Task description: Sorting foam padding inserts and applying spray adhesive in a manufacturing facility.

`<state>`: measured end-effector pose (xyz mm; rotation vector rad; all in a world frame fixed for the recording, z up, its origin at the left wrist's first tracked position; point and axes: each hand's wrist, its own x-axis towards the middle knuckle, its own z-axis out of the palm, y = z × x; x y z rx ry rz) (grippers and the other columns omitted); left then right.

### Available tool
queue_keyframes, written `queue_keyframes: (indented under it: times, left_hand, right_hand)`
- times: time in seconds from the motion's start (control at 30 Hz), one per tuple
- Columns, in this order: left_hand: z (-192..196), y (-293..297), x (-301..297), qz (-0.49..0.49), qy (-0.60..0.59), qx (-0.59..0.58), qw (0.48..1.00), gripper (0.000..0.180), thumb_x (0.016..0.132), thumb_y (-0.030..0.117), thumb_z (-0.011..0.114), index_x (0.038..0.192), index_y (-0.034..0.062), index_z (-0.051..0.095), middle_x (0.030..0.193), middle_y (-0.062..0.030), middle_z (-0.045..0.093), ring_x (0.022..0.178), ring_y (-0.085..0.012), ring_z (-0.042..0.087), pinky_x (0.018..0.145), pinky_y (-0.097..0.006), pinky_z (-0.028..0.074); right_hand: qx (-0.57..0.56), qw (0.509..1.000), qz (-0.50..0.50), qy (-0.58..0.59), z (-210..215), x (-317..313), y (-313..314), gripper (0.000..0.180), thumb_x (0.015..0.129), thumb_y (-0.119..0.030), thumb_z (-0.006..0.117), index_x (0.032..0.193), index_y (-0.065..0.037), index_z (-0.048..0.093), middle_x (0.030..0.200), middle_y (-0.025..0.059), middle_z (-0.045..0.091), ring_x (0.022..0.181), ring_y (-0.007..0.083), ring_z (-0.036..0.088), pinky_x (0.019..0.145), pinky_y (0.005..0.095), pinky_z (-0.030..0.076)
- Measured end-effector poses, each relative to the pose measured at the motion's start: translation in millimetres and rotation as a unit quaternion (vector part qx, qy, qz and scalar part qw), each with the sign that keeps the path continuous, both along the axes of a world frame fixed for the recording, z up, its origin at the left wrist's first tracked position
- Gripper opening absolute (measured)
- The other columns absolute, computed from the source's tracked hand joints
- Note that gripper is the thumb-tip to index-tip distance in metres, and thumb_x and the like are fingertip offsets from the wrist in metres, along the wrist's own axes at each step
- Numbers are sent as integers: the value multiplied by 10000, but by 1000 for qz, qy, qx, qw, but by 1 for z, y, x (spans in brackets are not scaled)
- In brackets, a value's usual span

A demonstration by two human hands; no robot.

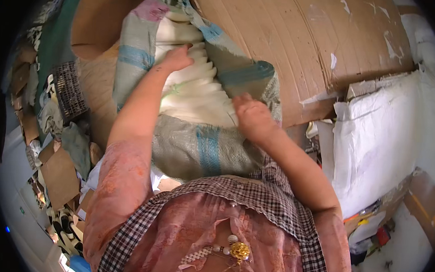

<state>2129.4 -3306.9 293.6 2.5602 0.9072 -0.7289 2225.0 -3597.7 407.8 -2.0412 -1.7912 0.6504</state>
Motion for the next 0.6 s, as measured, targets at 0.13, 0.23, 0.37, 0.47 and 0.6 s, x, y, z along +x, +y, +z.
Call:
queue_keyframes:
  times: [0.13, 0.23, 0.37, 0.47, 0.6]
  left_hand:
    - [13, -7, -12, -71, 10, -82, 994, 782, 578, 304, 602, 1297, 85, 384, 1190, -150, 534, 1078, -284, 523, 923, -366, 400]
    - [32, 2, -22, -62, -40, -170, 983, 738, 559, 355, 670, 1219, 84, 482, 1150, -140, 562, 1049, -302, 532, 899, -326, 414]
    - [54, -9, -3, -142, 131, -230, 954, 605, 549, 370, 716, 1059, 65, 604, 1152, -158, 542, 1022, -297, 536, 899, -315, 414]
    - [39, -28, -24, -190, -9, -68, 979, 589, 551, 355, 725, 1050, 64, 607, 1050, -162, 584, 975, -310, 555, 889, -324, 422]
    - [19, -27, -34, -154, -162, -68, 972, 658, 553, 336, 727, 1125, 58, 557, 1014, -152, 610, 965, -312, 566, 869, -344, 437]
  right_hand:
    - [-285, 957, 48, -7, 24, 16, -59, 217, 782, -201, 539, 903, -21, 542, 753, 150, 622, 702, 318, 619, 646, 408, 498]
    - [-333, 940, 68, 8, 44, 15, -58, 309, 770, -284, 586, 936, -28, 538, 786, 172, 619, 745, 333, 610, 671, 440, 481]
    - [-392, 893, 161, 154, 38, 16, -39, 371, 708, -304, 650, 937, -32, 544, 807, 167, 617, 768, 332, 605, 696, 433, 472]
    - [-180, 957, 184, 135, 51, -15, -38, 349, 678, -255, 656, 902, -9, 550, 813, 173, 606, 793, 330, 601, 722, 418, 467]
    - [-252, 925, 224, 176, 68, -42, -34, 254, 706, -225, 586, 830, -4, 580, 783, 173, 608, 771, 326, 606, 715, 432, 466]
